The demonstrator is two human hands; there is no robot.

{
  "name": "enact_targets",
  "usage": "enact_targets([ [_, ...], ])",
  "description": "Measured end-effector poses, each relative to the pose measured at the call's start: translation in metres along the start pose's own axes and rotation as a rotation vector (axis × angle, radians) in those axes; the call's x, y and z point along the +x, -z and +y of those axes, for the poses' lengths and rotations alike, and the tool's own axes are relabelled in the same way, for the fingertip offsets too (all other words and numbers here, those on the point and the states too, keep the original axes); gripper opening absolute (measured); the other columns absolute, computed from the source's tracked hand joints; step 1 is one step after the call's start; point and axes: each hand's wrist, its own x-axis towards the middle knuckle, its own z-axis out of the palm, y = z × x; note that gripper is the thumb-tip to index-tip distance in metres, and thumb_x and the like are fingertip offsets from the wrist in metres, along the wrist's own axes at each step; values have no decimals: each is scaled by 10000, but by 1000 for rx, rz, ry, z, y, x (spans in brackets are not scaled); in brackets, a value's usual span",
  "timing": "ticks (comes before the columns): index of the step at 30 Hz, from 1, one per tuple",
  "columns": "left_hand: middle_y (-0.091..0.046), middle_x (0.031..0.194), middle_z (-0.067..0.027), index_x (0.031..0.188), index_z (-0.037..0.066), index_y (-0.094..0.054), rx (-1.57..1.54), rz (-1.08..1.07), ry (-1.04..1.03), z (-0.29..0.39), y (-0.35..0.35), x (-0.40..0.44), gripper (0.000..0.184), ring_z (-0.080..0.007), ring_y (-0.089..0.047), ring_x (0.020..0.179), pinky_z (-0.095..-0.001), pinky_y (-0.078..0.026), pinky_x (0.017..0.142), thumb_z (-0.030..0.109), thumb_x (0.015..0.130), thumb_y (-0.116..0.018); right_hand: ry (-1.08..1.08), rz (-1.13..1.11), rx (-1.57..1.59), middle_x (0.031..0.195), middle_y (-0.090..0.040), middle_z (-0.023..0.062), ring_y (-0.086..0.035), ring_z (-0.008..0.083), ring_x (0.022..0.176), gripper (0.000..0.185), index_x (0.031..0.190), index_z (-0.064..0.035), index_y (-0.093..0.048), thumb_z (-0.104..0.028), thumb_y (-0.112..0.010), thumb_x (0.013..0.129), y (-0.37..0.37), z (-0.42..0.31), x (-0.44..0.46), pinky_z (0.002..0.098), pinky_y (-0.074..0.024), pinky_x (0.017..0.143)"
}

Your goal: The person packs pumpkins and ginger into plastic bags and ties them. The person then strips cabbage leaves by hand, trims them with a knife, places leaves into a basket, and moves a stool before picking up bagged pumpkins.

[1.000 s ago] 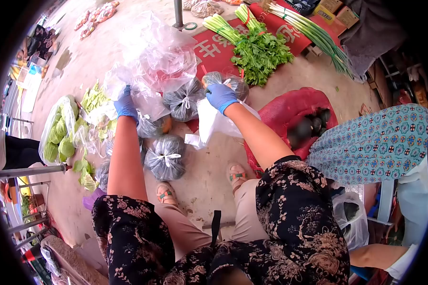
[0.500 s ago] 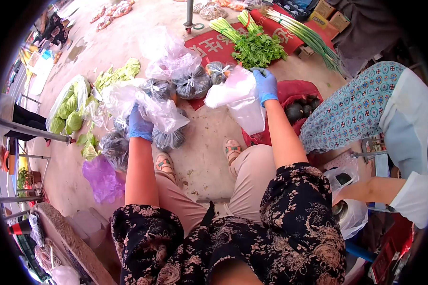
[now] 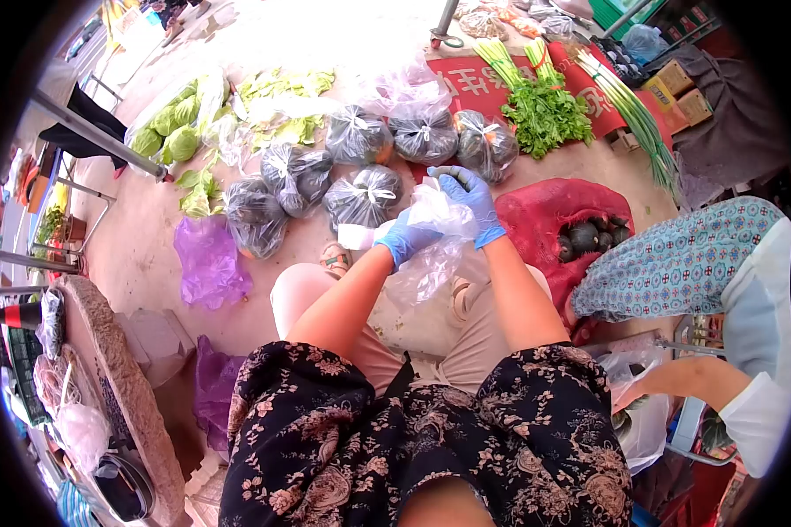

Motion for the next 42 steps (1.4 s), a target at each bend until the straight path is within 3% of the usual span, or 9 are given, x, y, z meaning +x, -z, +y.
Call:
enact_targets([
  [5,-583,894,-153,845,77,-604,-284,253,420,-8,8,23,233,-311,-544,782,-382,-424,683,263,716,-550,70,85,-6,935,-554,53,-530,110,816,322,1131,-11,-484,-163,-540,852,8,4,32,224,-455,712],
  [12,-554,993,-118,990,59,-560,-1333,870,630,-38,-6,48,241,-263,-528,879,-360,-408,791,173,790,-489,606,428,-1150,1081,-442,166,-426,291,1027,697,1181,29,-405,-403,-674,705,-18,-22,34,350,-325,901],
  [16,-544,1019,-113,1044,35,-509,-1374,800,491,-59,-15,50,292,-230,-515,936,-340,-398,848,205,877,-341,39,176,-626,1047,-486,116,-471,208,981,677,1186,21,-409,-441,-631,743,-21,-9,28,316,-380,842],
  [20,-552,969,-107,1014,47,-523,-315,494,618,-44,8,43,268,-236,-520,893,-347,-398,825,217,860,-386,-525,7,371,1087,-524,43,-529,114,904,448,1160,-40,-477,-281,-601,804,-25,-18,19,267,-463,676],
  [23,-574,867,-94,920,74,-572,24,240,505,-50,5,40,184,-223,-538,825,-332,-408,761,181,788,-499,-478,-70,278,958,-575,36,-560,106,801,307,1071,-52,-554,-206,-579,806,-5,0,25,254,-473,604],
  [25,-598,905,-85,951,52,-576,-1015,448,624,-28,48,46,207,-186,-561,808,-305,-434,721,94,750,-551,-357,125,205,898,-590,42,-570,117,762,237,1011,-46,-585,-128,-541,793,8,1,29,257,-480,611],
  [29,-580,1054,-112,1109,-4,-513,-1633,532,704,-35,45,44,391,-193,-560,973,-281,-450,823,-27,721,-558,9,516,317,834,-604,62,-580,138,701,232,928,-19,-610,-11,-456,755,49,3,46,259,-492,615],
  [35,-529,1098,-210,1141,9,-426,-2014,537,939,-50,59,35,453,-297,-518,1020,-386,-394,914,321,837,-547,-42,703,97,690,-573,37,-545,127,591,186,800,-14,-610,-93,-447,757,81,-25,37,260,-440,522],
  [42,-541,1050,-174,1128,43,-473,-1822,663,817,-44,58,36,372,-266,-524,981,-373,-405,883,258,835,-552,-87,343,-378,590,-551,10,-499,83,582,354,722,-6,-617,-351,-582,793,67,-30,23,256,-390,544],
])
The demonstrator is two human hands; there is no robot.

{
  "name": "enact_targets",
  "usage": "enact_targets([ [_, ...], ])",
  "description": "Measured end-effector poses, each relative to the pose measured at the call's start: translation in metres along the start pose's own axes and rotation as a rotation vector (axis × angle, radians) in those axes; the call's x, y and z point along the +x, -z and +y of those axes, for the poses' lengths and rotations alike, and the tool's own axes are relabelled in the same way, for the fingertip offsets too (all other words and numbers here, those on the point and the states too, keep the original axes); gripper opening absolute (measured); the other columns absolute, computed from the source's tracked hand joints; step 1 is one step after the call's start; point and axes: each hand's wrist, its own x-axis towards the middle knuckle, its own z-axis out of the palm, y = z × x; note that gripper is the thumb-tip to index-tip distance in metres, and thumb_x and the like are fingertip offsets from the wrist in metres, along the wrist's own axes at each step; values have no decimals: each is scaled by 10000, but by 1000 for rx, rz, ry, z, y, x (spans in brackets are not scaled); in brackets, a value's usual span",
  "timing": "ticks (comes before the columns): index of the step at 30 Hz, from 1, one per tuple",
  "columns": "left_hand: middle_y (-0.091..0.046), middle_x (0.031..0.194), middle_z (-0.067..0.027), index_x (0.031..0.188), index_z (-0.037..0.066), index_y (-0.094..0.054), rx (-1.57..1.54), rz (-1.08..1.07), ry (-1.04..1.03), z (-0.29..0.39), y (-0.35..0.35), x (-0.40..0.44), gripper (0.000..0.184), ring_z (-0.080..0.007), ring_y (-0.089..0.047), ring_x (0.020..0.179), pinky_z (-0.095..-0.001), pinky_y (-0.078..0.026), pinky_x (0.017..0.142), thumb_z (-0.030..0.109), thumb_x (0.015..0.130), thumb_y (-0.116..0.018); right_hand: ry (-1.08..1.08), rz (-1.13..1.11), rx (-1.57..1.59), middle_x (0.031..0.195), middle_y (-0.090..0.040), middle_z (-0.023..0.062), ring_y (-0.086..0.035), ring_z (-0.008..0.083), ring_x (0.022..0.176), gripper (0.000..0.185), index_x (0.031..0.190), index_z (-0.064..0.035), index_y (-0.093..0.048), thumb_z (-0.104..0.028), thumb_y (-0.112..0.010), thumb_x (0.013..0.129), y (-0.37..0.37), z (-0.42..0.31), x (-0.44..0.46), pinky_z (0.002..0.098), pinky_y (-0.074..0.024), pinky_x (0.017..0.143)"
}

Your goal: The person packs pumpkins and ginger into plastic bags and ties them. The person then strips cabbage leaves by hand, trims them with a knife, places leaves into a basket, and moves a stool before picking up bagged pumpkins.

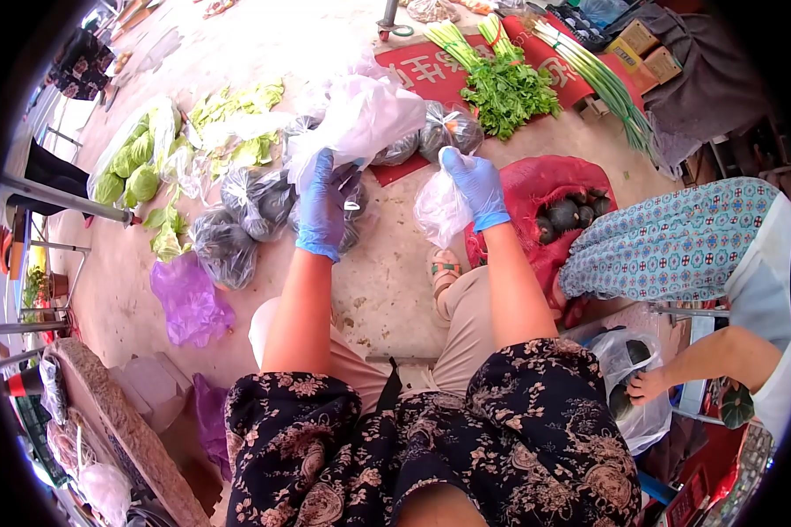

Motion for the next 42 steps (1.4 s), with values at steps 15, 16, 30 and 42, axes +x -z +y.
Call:
enact_targets([
  [15,-567,1004,-161,1034,-33,-532,1076,-274,-480,-28,-8,-15,348,-253,-544,902,-313,-425,784,134,736,-599,-213,-306,603,888,-625,43,-577,123,742,233,967,11,-599,-117,-620,773,-25,36,8,238,-466,661],
  [16,-571,992,-131,1098,-29,-493,1331,-180,-658,-31,0,-9,389,-221,-543,895,-291,-420,783,87,733,-559,-162,-182,520,839,-635,49,-581,129,719,234,939,32,-601,-126,-619,768,-29,34,9,254,-465,658],
  [30,-335,1283,-142,1341,33,-195,711,-269,-398,-17,-4,-2,855,-236,-398,1131,-325,-394,902,136,670,-715,93,-316,53,867,-636,76,-570,115,776,248,965,5,-597,-102,-629,744,-21,22,-4,263,-456,703],
  [42,-586,913,-51,982,-6,-556,303,-30,-185,-21,-8,-12,281,-140,-549,796,-258,-453,693,19,711,-625,12,-448,-98,899,-621,99,-564,147,798,327,1019,-12,-567,-143,-637,728,-48,31,-17,259,-448,710],
])
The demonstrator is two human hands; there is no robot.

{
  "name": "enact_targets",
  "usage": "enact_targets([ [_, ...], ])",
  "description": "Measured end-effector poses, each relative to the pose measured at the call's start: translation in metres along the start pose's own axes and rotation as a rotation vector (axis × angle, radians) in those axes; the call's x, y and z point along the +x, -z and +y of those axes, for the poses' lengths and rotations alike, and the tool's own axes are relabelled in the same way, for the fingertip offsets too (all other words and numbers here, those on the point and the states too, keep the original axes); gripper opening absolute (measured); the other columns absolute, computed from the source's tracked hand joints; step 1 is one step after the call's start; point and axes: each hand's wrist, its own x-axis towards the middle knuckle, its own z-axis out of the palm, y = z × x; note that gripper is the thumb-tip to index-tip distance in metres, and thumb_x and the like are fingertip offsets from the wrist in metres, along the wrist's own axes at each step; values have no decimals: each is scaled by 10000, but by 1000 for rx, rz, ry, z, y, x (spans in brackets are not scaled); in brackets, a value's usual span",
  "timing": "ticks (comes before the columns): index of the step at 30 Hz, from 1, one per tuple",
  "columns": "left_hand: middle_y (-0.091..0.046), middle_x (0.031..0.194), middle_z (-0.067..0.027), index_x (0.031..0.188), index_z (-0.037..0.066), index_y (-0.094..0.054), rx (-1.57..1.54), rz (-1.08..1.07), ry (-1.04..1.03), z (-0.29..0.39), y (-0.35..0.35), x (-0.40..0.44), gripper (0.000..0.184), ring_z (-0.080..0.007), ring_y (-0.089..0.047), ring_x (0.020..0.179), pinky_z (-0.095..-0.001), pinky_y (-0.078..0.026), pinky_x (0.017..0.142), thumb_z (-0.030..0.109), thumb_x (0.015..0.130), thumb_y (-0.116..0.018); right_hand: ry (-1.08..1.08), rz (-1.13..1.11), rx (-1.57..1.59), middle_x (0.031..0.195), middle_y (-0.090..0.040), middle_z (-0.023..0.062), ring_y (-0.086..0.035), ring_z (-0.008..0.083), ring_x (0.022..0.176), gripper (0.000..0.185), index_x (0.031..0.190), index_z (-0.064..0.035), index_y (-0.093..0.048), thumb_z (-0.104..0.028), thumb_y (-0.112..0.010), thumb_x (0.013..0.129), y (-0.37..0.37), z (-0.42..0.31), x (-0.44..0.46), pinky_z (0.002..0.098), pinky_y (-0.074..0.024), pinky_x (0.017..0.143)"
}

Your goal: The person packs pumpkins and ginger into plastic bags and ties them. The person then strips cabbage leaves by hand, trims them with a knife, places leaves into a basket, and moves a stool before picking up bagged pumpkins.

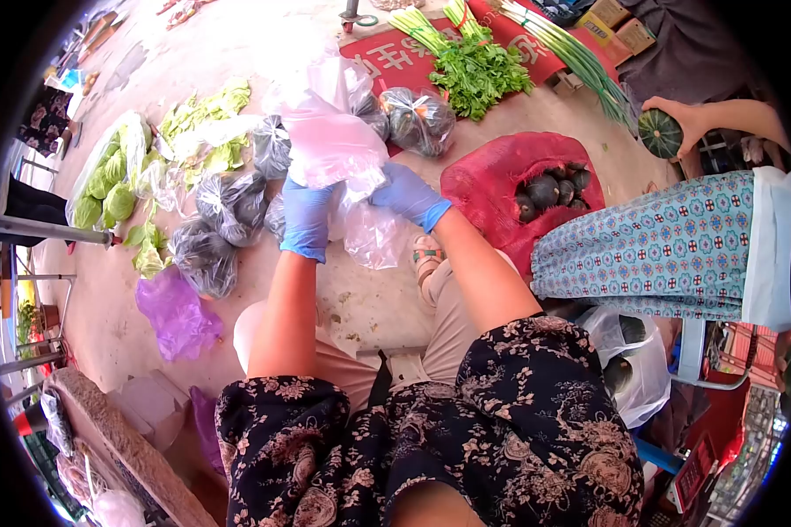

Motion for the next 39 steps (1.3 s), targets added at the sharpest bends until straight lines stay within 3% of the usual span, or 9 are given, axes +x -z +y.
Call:
enact_targets([
  [5,-577,966,-74,1003,-30,-569,-93,216,-90,16,32,20,281,-177,-550,870,-284,-442,790,7,726,-596,38,193,50,935,-629,80,-602,170,786,247,981,-49,-607,-191,-600,779,4,-6,7,271,-467,709],
  [8,-572,964,-69,1010,-40,-562,-98,280,-87,10,45,27,284,-177,-544,871,-286,-439,792,34,738,-601,561,354,-383,929,-614,83,-597,208,812,214,936,-72,-602,-181,-579,753,23,13,16,303,-474,694],
  [11,-571,969,-71,1014,-41,-561,-93,304,-89,16,41,23,294,-178,-537,886,-292,-429,807,45,737,-606,715,349,-1189,873,-587,86,-580,231,809,205,872,-87,-581,-195,-574,697,40,-24,12,331,-470,675],
  [13,-571,973,-73,1012,-40,-568,-100,305,-72,14,41,25,289,-178,-533,894,-291,-422,812,54,741,-603,443,457,-1285,796,-556,89,-557,246,765,188,799,-85,-560,-212,-575,661,42,-41,4,339,-454,675],
  [15,-572,976,-74,1010,-40,-574,-88,304,-56,14,39,25,285,-179,-532,898,-289,-419,813,64,746,-598,563,680,-1255,790,-555,90,-556,243,757,171,791,-88,-556,-202,-571,664,43,-15,20,341,-450,688],
  [17,-574,978,-76,1010,-40,-579,-56,304,-46,14,36,22,281,-179,-532,897,-284,-418,810,75,754,-591,455,633,-1472,781,-553,92,-557,242,755,167,782,-91,-553,-198,-574,656,44,-5,22,340,-447,692],
  [21,-578,973,-77,1015,-39,-581,-55,301,-44,12,35,22,282,-176,-535,890,-281,-416,808,81,760,-580,866,656,-1065,754,-547,98,-556,245,750,161,763,-87,-548,-187,-582,641,49,-12,18,341,-446,682],
  [25,-580,963,-77,1002,-37,-583,-105,318,-79,18,41,22,267,-179,-542,883,-286,-423,809,73,759,-573,703,601,-1132,762,-557,99,-558,254,747,169,767,-74,-551,-183,-583,641,51,-39,3,345,-451,681],
  [39,-589,942,-87,965,-27,-586,-185,357,-128,29,43,18,225,-190,-563,853,-300,-458,776,12,746,-557,871,689,-1148,742,-548,161,-539,332,704,296,819,-15,-552,-177,-644,588,54,-25,8,402,-447,634],
])
